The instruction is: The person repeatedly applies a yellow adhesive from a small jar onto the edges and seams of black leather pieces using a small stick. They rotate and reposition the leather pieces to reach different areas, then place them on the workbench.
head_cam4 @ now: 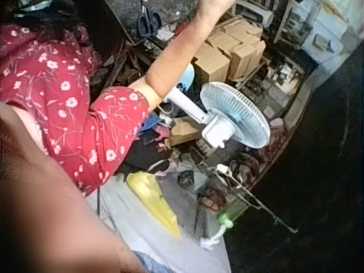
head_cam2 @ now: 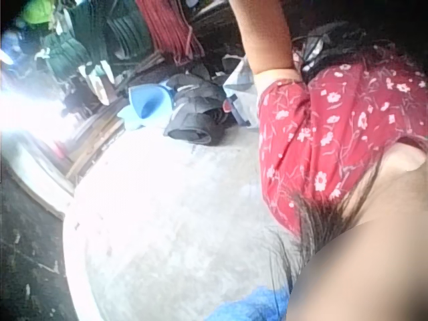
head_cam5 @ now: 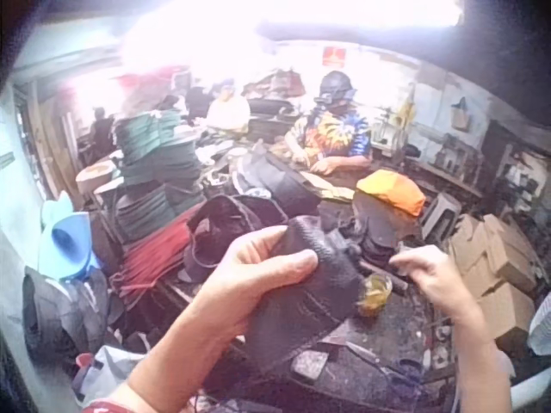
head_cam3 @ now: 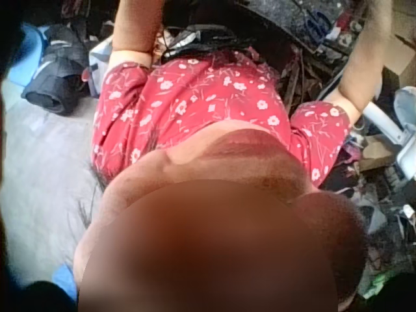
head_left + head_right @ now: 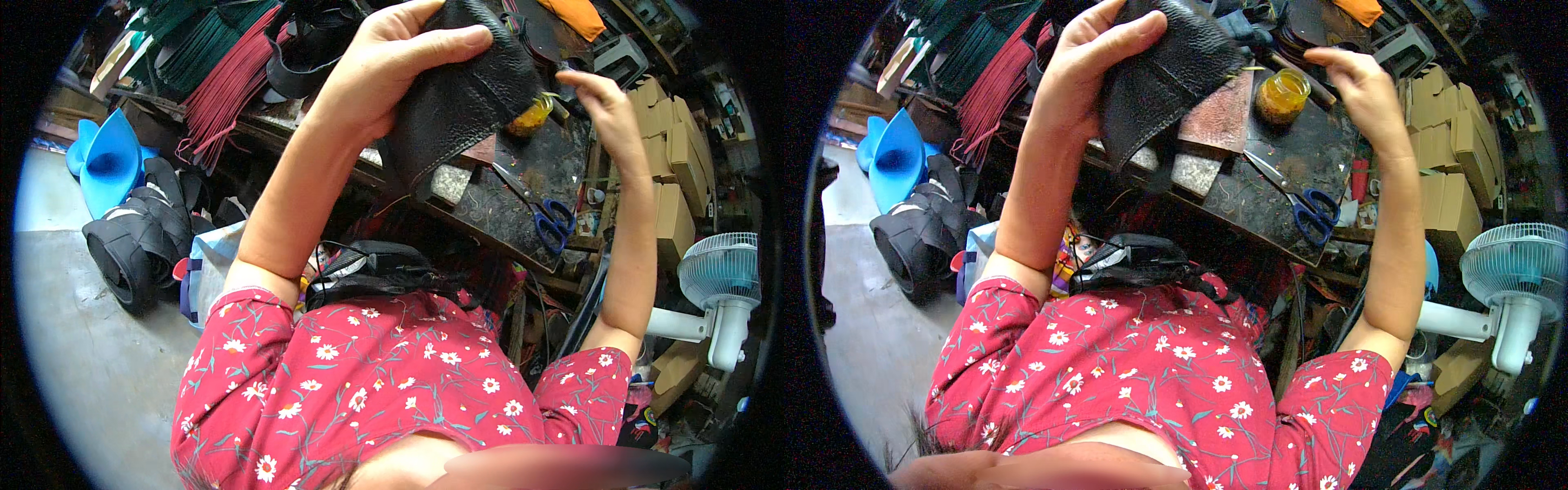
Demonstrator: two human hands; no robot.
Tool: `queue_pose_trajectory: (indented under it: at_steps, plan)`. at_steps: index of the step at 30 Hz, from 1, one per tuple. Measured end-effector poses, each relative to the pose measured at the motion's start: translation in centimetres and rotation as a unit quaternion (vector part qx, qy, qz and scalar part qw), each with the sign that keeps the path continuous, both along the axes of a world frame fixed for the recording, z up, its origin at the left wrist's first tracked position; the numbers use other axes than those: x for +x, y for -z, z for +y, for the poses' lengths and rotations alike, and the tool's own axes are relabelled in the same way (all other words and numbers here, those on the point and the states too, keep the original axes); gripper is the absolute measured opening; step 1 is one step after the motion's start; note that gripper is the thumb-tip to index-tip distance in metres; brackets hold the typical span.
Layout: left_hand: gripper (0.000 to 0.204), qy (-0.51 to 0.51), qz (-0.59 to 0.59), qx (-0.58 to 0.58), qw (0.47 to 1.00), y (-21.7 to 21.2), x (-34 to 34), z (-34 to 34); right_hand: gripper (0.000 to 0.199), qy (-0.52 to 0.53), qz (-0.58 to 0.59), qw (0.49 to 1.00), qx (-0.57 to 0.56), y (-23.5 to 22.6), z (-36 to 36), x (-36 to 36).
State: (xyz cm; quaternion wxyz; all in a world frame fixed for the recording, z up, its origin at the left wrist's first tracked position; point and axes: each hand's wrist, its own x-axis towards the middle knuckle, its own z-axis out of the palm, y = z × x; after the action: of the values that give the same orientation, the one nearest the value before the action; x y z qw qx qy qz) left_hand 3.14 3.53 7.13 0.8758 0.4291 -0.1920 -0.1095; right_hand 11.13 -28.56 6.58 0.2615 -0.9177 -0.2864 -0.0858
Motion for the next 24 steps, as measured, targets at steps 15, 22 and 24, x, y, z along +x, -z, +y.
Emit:
queue_pose_trajectory:
  at_steps: [15, 22, 24]
  plan:
    - [0.023, -0.136, -0.016, -0.002, 0.991, 1.9, -1.8, -0.9, 0.035, 0.08, -0.14, 0.964, -0.21, 3.7, -0.6, -0.3]
    - [0.023, -0.136, -0.026, -0.027, 0.99, 2.0, -1.9, -1.6, 0.04, -0.035, 0.014, 0.985, 0.166, -0.2, 3.3, -6.2]
    - [0.022, -0.134, -0.028, -0.028, 0.99, 1.8, -2.2, -1.9, 0.048, -0.084, 0.154, 0.918, 0.355, -0.9, 5.4, -8.6]
